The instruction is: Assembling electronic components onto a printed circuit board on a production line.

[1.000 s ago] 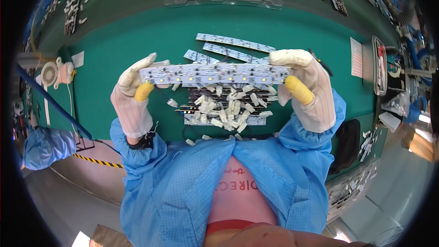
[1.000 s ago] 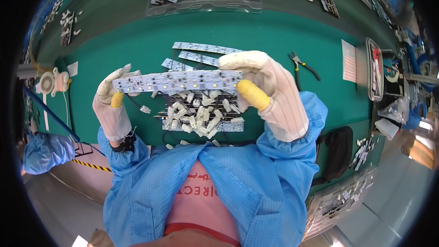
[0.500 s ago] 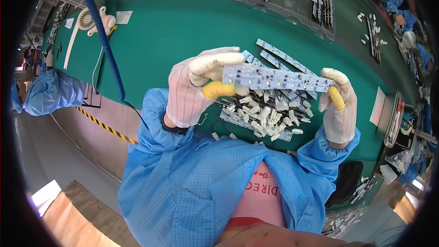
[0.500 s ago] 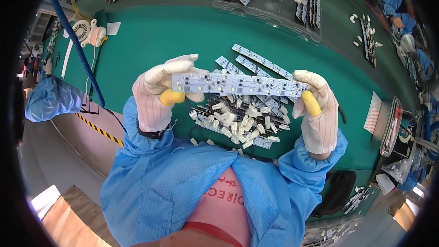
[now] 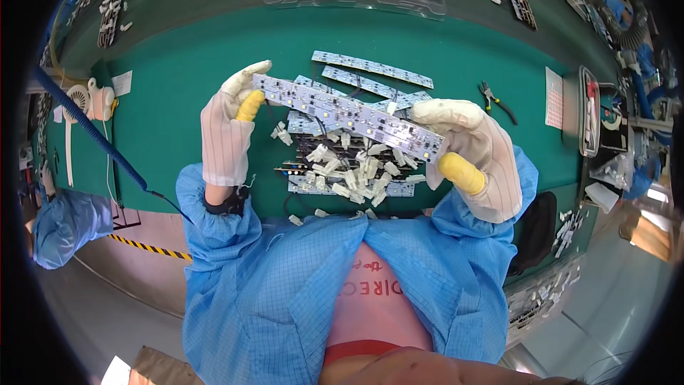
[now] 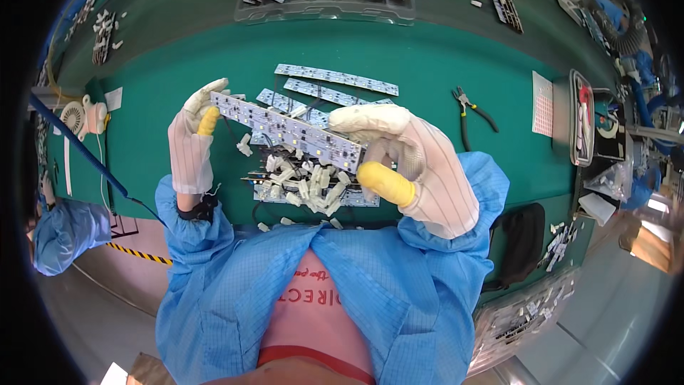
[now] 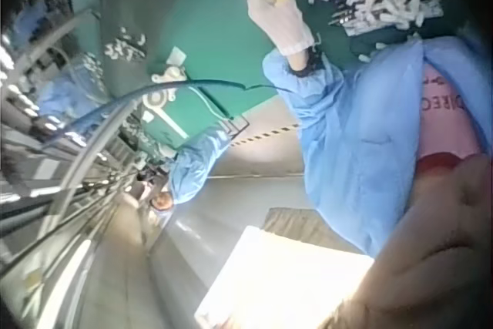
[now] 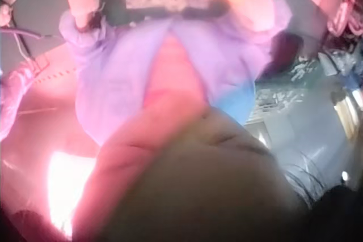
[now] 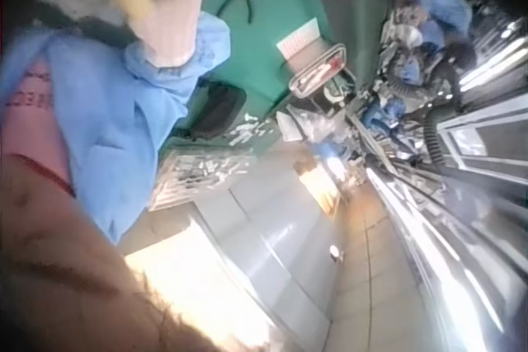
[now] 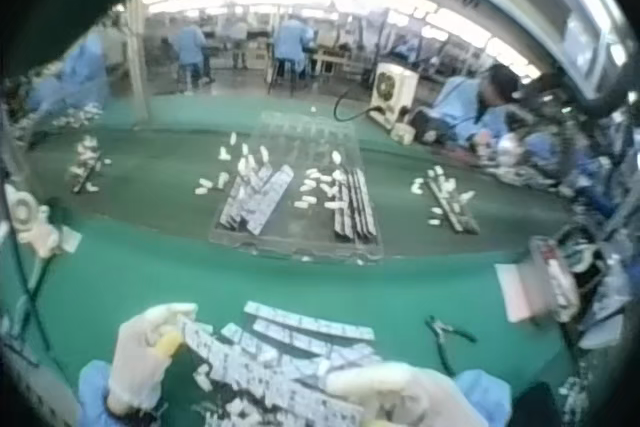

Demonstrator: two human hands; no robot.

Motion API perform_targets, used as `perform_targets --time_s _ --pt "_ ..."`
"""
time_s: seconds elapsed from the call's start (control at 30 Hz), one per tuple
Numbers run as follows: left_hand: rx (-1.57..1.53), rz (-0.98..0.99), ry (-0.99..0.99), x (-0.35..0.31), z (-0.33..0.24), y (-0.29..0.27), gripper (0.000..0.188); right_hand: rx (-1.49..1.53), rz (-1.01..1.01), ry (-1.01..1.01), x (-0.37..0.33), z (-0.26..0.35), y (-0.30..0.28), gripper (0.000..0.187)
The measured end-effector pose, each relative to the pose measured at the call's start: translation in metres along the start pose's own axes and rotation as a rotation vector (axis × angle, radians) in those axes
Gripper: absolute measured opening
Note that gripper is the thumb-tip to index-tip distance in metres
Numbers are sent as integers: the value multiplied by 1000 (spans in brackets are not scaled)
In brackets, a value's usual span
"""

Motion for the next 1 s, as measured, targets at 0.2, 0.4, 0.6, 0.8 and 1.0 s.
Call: perform_targets --time_s 0.2,0.4,0.6,0.8,1.0 --pt "78 -27 19 -3 -1 -2 32 -10 -4 17 -1 -3 -3 43" --pt "-444 163 71 -23 -15 -2 43 -193 -154 16 9 -11 -15 35" --pt "-495 311 230 -36 -16 -3 42 -349 -139 0 15 -30 -21 53" --pt "-260 40 68 -21 -18 -4 36 -149 -107 -20 10 -22 -13 62" --pt "-201 49 43 -11 -11 -6 34 -143 -77 27 14 -11 -4 68"
Point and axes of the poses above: each hand's wrist, its own x-axis towards the middle knuckle, its own y-axis out of the palm, z = x × y, the point moved 2 cm from there along x, towards the middle knuckle, and after that the axes turned 15 degrees about -y, right-handed, at the moved point
